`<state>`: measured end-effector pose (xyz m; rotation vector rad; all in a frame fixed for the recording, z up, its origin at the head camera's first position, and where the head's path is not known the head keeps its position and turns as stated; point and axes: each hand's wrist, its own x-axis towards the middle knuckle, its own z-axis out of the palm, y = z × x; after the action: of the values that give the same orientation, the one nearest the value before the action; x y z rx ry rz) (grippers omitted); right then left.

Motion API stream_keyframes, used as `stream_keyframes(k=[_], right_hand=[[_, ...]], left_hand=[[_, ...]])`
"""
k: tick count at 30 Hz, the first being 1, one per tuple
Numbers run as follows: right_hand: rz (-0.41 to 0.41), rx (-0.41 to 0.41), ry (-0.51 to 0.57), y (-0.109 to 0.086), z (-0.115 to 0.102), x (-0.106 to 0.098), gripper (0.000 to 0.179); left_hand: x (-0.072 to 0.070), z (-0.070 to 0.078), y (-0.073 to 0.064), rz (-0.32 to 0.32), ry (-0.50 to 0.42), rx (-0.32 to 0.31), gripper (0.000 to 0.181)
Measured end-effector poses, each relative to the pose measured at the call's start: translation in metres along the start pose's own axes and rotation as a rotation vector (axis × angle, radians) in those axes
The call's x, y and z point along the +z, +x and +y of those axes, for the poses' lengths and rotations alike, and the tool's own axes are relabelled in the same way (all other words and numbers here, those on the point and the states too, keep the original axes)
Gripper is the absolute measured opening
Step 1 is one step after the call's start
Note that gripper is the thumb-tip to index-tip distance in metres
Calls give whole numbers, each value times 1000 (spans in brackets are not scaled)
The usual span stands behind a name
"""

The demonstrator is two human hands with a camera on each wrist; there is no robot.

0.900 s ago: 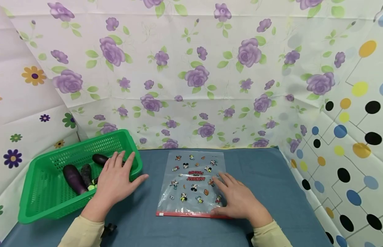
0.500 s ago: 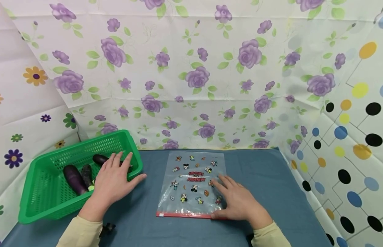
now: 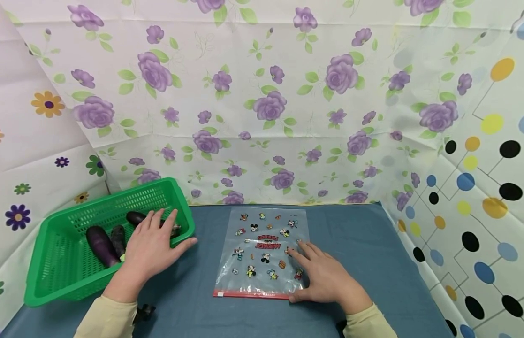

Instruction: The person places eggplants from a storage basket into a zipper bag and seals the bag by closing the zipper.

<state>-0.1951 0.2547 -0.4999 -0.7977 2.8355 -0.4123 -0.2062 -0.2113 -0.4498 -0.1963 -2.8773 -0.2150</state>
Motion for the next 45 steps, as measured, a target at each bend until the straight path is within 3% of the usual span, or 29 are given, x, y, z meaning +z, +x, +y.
stream_keyframes(k=[32, 45], right_hand=[[-84, 18, 10, 3, -2, 3, 120], [-97, 10, 19, 2, 0, 4, 117]], left_hand=[[-20, -25, 1, -64, -82, -74, 113], [-24, -31, 1, -55, -94, -82, 115]])
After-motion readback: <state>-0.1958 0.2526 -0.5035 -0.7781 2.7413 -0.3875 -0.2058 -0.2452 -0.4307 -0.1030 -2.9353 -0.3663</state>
